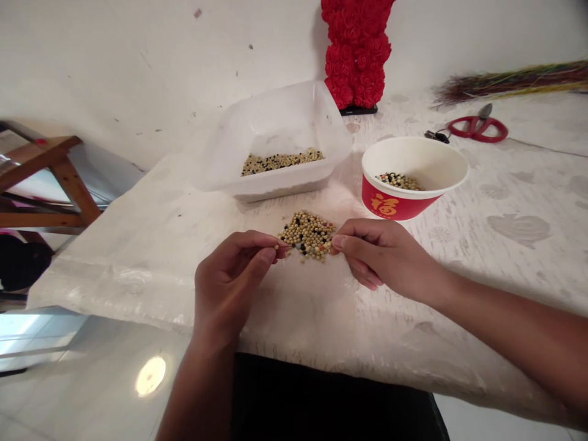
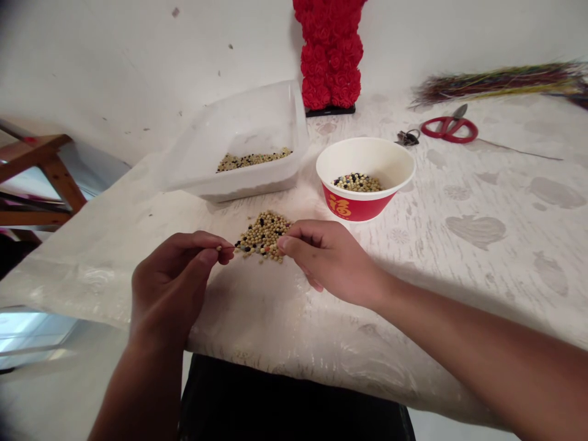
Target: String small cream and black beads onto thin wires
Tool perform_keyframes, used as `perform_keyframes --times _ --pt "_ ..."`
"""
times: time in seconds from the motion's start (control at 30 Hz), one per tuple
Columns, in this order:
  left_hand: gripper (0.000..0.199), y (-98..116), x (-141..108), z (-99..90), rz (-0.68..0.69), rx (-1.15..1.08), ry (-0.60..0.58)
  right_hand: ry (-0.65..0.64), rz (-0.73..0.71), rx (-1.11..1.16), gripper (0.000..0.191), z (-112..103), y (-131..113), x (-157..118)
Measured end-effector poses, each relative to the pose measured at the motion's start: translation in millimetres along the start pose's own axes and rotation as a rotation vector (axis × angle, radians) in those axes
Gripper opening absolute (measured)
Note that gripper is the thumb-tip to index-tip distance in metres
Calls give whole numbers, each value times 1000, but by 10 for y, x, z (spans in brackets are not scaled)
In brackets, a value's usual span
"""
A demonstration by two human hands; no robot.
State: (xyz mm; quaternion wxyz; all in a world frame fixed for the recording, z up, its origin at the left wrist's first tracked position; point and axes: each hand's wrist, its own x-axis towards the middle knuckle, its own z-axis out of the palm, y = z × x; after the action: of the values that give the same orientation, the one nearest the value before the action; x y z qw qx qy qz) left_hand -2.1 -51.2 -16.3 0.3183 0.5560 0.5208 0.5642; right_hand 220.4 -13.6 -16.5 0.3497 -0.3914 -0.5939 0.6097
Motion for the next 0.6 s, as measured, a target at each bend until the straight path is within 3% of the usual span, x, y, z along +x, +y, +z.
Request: perform_keyframes --times 0.27,0.6 --pt "9 30 -4 10 1 37 -8 24 19 -55 26 19 -32 -4" --pt "9 17 32 -25 107 88 -81 26 17 -27 26 9 -22 -9"
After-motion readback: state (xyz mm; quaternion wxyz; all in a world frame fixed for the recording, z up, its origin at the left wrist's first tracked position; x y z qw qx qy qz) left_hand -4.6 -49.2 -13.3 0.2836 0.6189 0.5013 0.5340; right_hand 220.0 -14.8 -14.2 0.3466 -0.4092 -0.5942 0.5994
